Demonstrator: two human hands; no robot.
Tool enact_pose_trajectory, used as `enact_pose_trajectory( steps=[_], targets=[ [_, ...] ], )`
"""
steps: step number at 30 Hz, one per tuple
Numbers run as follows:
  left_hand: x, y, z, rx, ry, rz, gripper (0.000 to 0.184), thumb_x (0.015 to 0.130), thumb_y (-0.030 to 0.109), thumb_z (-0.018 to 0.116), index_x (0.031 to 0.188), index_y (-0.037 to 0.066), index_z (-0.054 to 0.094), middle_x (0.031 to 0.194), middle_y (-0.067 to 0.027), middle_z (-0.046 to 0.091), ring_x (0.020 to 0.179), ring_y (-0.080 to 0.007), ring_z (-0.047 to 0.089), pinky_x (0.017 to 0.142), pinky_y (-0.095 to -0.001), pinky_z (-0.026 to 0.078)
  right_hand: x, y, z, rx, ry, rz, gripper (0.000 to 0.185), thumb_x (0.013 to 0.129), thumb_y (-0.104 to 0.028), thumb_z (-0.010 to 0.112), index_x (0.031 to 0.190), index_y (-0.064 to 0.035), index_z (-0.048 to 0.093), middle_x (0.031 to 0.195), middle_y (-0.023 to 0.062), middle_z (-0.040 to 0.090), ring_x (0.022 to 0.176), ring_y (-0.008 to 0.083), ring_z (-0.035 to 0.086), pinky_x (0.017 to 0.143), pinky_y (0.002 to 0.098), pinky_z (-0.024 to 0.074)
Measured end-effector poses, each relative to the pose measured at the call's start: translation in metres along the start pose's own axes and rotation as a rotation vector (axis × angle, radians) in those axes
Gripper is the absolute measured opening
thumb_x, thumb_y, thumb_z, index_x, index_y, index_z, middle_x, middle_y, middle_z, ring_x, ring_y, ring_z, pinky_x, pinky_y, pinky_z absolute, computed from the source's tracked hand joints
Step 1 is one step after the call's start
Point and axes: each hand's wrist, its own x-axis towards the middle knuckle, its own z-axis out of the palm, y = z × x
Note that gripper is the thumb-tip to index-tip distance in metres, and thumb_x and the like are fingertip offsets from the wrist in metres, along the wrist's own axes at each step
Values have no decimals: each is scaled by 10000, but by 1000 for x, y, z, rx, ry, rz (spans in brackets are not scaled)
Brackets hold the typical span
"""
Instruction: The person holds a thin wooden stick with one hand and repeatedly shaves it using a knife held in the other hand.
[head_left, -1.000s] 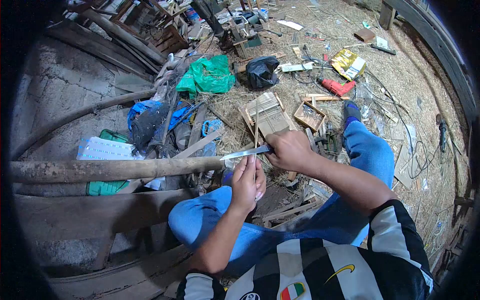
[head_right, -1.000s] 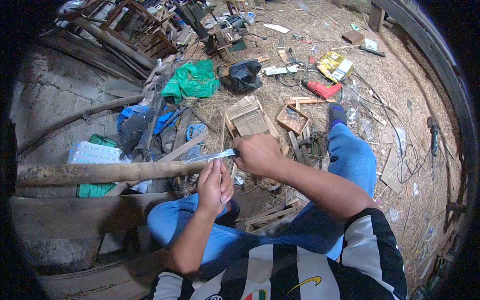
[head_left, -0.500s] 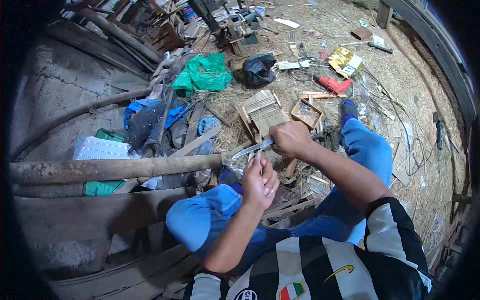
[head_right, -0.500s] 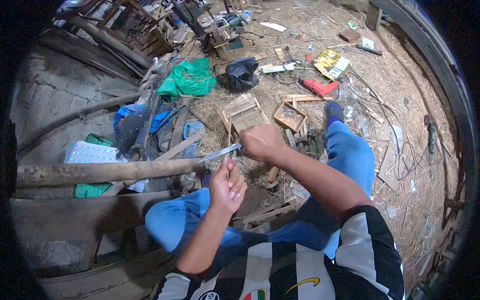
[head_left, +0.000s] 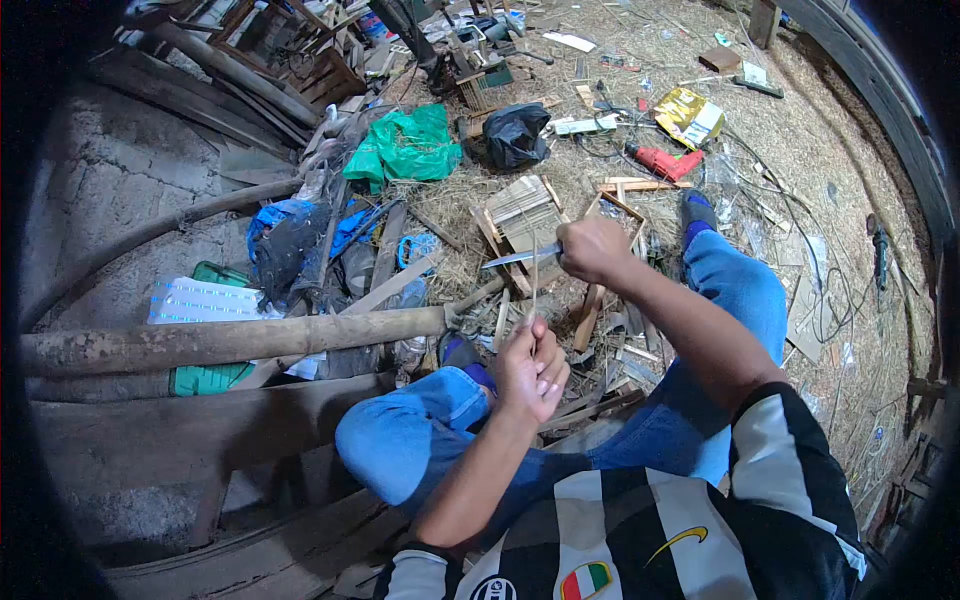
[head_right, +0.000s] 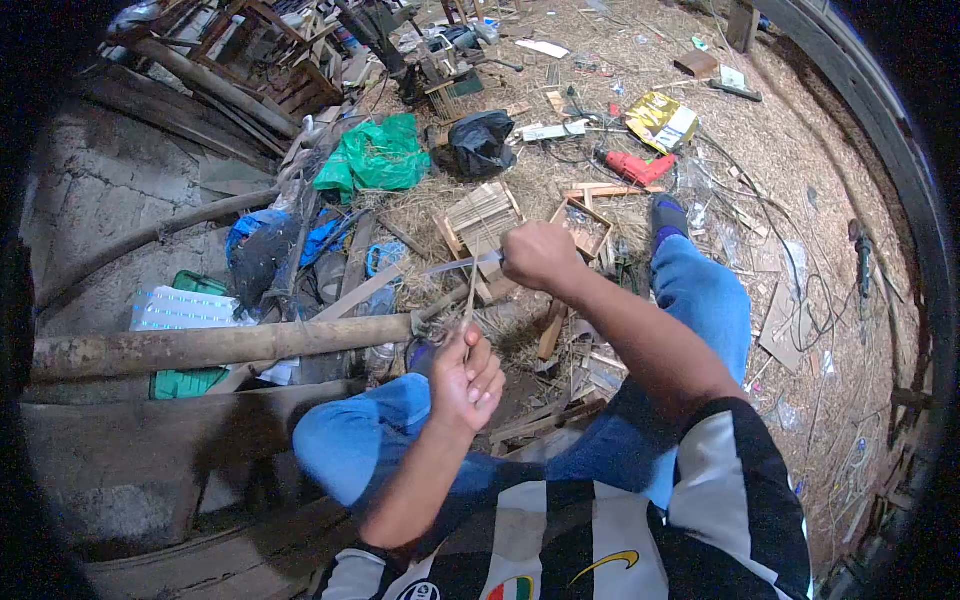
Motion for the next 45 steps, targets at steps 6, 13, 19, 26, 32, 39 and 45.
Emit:
enact_pose_trajectory(
  steps=[6,13,19,26,32,39,45],
  targets=[
    [0,-2,-1,-17,-9,-49,215,1054,256,419,891,137,492,497,37,326,322,-90,274,304,-260,254,1,8,2,-45,-15,1,207,731,-209,594,755,-33,701,785,228,692,756,394,697,671,489,555],
    [-44,-16,-6,77,-124,-15,284,1073,331,387,928,108,486,504,10,337,320,-110,286,306,-266,264,27,62,-14,52,173,258,271,801,-203,551,819,19,704,829,264,684,798,418,688,749,508,548],
    [-40,5,-9,298,21,153,315,1087,325,360,999,75,529,509,13,363,318,-98,316,300,-261,294,6,18,-19,603,131,81,329,874,-291,615,854,31,680,732,232,654,710,363,658,689,447,508],
    [-32,2,10,482,-28,120,323,1085,335,370,988,63,517,500,10,362,313,-93,310,297,-254,283,-23,-40,-34,1278,-211,94,366,962,-374,646,826,-39,706,564,-57,463,491,42,380,457,244,250],
    [-22,11,18,655,-15,189,341,1079,352,400,951,59,520,506,3,406,330,-69,308,312,-232,260,-15,-28,-42,1169,-213,31,424,991,-416,594,861,-21,677,602,-56,481,521,65,390,485,271,298],
    [-8,44,24,627,-57,239,306,1086,330,365,926,94,474,505,18,357,319,-79,280,298,-240,270,-43,-44,-61,676,249,-196,369,1038,-356,459,923,-25,574,721,191,578,672,378,595,619,440,454],
    [-7,47,27,563,-30,249,298,1088,304,355,937,84,487,479,27,324,295,-83,266,281,-242,258,-55,-55,-41,368,307,-437,248,975,-320,537,903,-88,582,707,130,617,669,359,643,566,488,484]
  ],
)
